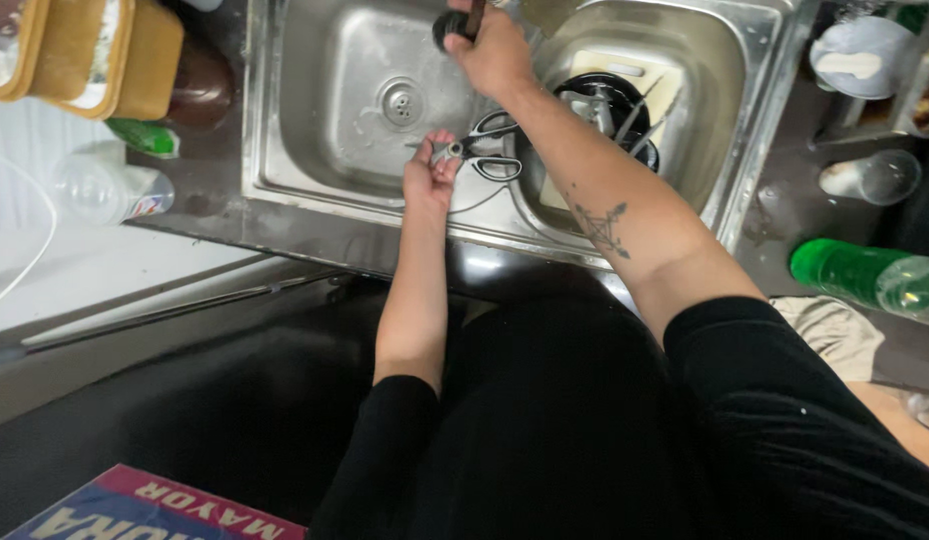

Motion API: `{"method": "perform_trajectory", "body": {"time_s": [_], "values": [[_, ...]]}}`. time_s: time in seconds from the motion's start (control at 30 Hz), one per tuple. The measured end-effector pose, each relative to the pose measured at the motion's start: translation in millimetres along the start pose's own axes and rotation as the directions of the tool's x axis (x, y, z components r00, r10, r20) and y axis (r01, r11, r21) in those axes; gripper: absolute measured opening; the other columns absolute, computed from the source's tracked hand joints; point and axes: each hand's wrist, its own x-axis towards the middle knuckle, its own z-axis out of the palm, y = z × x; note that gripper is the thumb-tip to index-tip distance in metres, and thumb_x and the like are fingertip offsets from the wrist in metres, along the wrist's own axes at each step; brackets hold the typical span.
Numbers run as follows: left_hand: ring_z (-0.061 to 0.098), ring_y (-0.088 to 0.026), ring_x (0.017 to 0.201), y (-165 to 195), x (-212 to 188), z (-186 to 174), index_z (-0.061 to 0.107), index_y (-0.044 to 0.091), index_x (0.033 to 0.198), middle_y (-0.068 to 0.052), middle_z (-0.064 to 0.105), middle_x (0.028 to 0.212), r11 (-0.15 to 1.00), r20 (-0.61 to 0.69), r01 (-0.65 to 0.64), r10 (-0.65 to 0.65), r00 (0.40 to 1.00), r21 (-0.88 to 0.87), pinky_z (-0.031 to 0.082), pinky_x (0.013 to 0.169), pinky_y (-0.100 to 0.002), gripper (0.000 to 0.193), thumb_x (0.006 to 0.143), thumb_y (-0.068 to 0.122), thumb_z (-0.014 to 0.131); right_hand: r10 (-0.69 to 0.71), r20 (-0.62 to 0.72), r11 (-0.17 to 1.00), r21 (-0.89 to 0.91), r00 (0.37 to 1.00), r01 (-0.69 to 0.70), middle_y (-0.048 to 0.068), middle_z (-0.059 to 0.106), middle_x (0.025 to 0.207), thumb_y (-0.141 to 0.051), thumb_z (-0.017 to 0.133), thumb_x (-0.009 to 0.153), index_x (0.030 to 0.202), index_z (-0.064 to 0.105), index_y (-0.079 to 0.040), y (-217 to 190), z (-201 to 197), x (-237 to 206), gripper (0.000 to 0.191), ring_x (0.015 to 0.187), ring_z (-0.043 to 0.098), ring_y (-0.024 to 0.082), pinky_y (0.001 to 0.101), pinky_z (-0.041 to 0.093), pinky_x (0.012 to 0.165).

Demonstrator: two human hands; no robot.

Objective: The person washes dishes at a double kitchen sink. They scrub a metal bowl with a sponge, rinse a knife and a cutting board under running water, scrub a black pan, and wash utensils and other dishes one at a time, rinsing each under the faucet.

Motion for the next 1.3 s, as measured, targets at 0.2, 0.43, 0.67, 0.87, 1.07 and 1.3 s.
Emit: {"method": "perform_trajectory", "body": {"time_s": [0.2, 0.43, 0.67, 0.87, 1.07, 1.3], "values": [[0.071, -0.029, 0.107, 19.4, -19.1, -6.6, 0.061, 0.005, 0.118, -0.014, 0.071, 0.119, 0.997, -0.044, -0.039, 0.036, 0.998, -0.073, 0.062, 0.084, -0.043, 0.021, 0.106, 0.018, 0.051, 0.324, 0.194, 0.714, 0.593, 0.926, -0.374, 0.01, 0.079, 0.099, -0.009, 0.077, 0.095, 0.13, 0.065, -0.008, -28.0, 34.6, 13.4, 0.037, 0.072, 0.077, 0.015, 0.0279, 0.064, 0.062], [0.071, -0.026, 0.098, 6.4, 4.0, 5.1, 0.065, 0.003, 0.115, -0.015, 0.071, 0.116, 1.0, 0.045, -0.018, 0.018, 0.999, -0.012, 0.062, 0.075, -0.038, 0.023, 0.107, 0.02, 0.053, 0.367, 0.427, 0.775, 0.35, 0.826, -0.526, 0.004, 0.077, 0.096, -0.018, 0.075, 0.09, 0.126, 0.067, -0.012, -18.9, 11.4, 6.0, 0.037, 0.066, 0.068, 0.015, 0.0288, 0.057, 0.055], [0.068, -0.019, 0.084, -53.0, 33.9, 41.1, 0.072, 0.009, 0.116, -0.005, 0.075, 0.107, 0.983, 0.277, 0.08, -0.125, 0.953, 0.167, 0.045, 0.052, -0.022, 0.02, 0.104, 0.023, 0.063, 0.211, 0.331, 0.966, 0.075, 0.92, -0.249, 0.007, 0.076, 0.097, -0.025, 0.075, 0.089, 0.107, 0.073, -0.006, 36.9, -58.8, -19.3, 0.027, 0.089, 0.071, 0.017, 0.0327, 0.056, 0.083], [0.069, -0.02, 0.107, -100.2, 11.7, 82.7, 0.059, 0.013, 0.119, -0.005, 0.073, 0.114, 0.946, 0.174, 0.195, -0.244, 0.954, 0.257, 0.052, 0.09, -0.037, 0.019, 0.103, 0.022, 0.058, 0.13, 0.309, 0.991, -0.003, 0.942, -0.136, 0.007, 0.072, 0.105, -0.033, 0.073, 0.096, 0.121, 0.069, -0.006, 58.1, -133.7, -22.7, 0.037, 0.094, 0.067, 0.017, 0.0337, 0.053, 0.087], [0.066, -0.022, 0.104, -116.9, 7.6, 104.0, 0.062, 0.011, 0.122, -0.004, 0.07, 0.114, 0.932, 0.162, 0.193, -0.251, 0.954, 0.307, 0.052, 0.089, -0.042, 0.024, 0.101, 0.022, 0.059, 0.168, 0.155, 0.983, 0.043, 0.974, -0.176, 0.012, 0.067, 0.128, -0.047, 0.067, 0.106, 0.142, 0.058, -0.007, 87.5, -141.9, -63.5, 0.055, 0.116, 0.06, 0.022, 0.0344, 0.049, 0.1], [0.067, -0.023, 0.103, -139.2, 5.0, 115.8, 0.061, 0.011, 0.12, -0.009, 0.071, 0.115, 0.927, 0.258, 0.072, -0.176, 0.95, 0.367, 0.052, 0.09, -0.04, 0.021, 0.1, 0.017, 0.064, 0.838, 0.13, 0.395, 0.524, 0.529, -0.755, 0.009, 0.066, 0.09, -0.049, 0.06, 0.098, 0.118, 0.05, -0.016, 109.6, -135.9, -129.6, 0.039, 0.067, 0.065, 0.02, 0.0338, 0.05, 0.049]]}}
